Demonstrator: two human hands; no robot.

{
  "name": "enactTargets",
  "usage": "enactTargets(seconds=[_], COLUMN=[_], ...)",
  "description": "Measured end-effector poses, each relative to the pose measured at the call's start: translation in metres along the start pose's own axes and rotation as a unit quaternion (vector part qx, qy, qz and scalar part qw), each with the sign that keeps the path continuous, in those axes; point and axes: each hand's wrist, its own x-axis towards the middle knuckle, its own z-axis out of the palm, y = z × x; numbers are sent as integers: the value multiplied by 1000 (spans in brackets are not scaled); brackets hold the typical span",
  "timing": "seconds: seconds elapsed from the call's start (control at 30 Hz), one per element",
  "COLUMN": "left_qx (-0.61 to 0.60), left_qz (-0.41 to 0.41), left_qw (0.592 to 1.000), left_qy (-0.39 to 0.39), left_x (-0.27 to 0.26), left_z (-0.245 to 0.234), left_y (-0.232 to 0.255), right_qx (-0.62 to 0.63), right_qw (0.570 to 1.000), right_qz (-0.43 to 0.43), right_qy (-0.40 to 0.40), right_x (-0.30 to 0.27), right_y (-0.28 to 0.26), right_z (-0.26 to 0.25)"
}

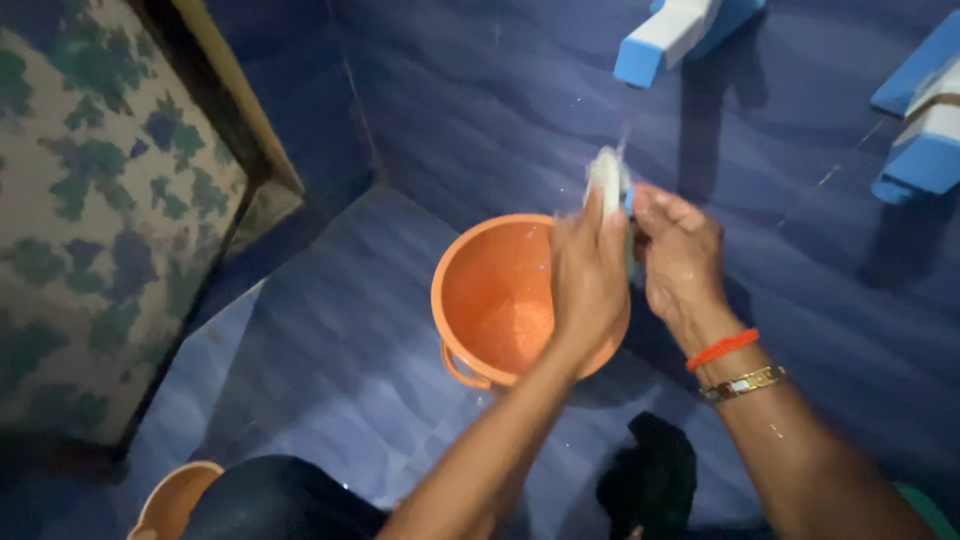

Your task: The person washes a dark rag using water from a faucet, then scrubs the wall tiles and fixtures with a brush and cleaning tool.

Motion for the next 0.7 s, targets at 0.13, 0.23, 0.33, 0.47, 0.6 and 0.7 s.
enactTargets(seconds=[0.13, 0.23, 0.33, 0.47, 0.6, 0.7], left_qx=[-118, -20, 52, 2, -208, -289], left_qz=[-136, -88, 142, -68, -219, -246], left_qw=[981, 996, 981, 998, 953, 925], left_qy=[-74, -12, 118, -10, 22, 23], left_x=[15, 34, 6, 35, 56, 34], left_z=[-20, -26, -19, -34, -47, -52], left_y=[-3, -12, -21, -61, -65, -56], right_qx=[-5, 33, 7, -110, -128, -174], right_qw=[997, 995, 994, 984, 984, 982], right_qz=[75, 89, 109, 113, 51, 65], right_qy=[17, -27, 4, -83, -109, -10], right_x=[-4, -6, 2, -11, -29, -27], right_y=[12, 23, 27, 32, -8, -27], right_z=[9, 23, 23, 32, 51, 53])
